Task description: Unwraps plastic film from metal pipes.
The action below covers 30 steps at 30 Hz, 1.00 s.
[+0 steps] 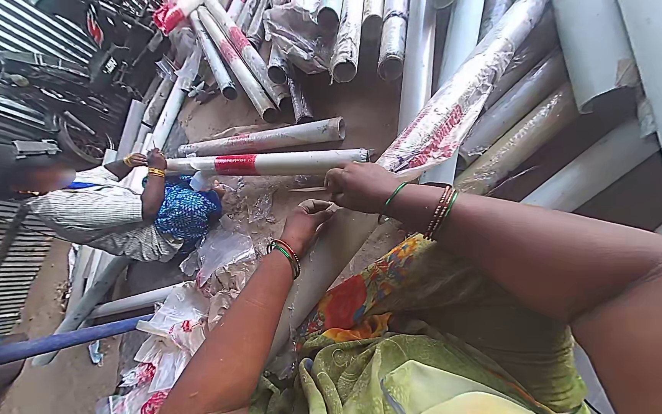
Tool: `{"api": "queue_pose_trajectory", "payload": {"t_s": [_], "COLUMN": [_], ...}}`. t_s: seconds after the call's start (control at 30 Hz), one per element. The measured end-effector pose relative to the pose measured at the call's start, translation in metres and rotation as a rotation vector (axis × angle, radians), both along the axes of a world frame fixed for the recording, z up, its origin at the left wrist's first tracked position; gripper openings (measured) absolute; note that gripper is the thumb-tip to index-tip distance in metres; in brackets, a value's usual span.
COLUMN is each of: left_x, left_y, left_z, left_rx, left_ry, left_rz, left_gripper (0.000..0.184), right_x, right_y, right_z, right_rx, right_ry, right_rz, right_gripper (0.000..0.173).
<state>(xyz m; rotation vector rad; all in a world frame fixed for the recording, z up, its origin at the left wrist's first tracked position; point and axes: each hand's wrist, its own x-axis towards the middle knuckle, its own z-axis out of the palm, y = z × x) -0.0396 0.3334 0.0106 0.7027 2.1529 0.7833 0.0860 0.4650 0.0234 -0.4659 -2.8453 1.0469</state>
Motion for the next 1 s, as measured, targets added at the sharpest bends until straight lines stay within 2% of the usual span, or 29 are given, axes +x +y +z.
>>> {"api": "queue_pose_trajectory", "payload": {"t_s": [0.17, 0.43, 0.83, 1.0], "left_x": [-0.003, -0.006, -0.013, -0.011], "left_y": [0.002, 0.002, 0.004, 0.004], "left_z": [-0.001, 0.004, -0.001, -0.001], "left_rx": [-0.028, -0.046, -0.021, -0.012], "left_ry": [0.091, 0.178, 0.228, 0.263], "left_rz": [0.009, -0.024, -0.038, -0.048], "left_gripper": [0.020, 0.020, 0.016, 0.013], "right_x": [0.025, 0.050, 0.021, 0.008], "right_y": [0.020, 0.010, -0.026, -0.037], "right_z": [0.024, 0.040, 0.004, -0.002], "right_rx": [-0.063, 0.030, 0.099, 0.141], "right_ry": [-0.081, -0.303, -0.173, -0.199], "right_rz": [-0.014, 0.234, 0.226, 0.216], "right_gripper": [0.032, 0.027, 0.026, 0.026]}}
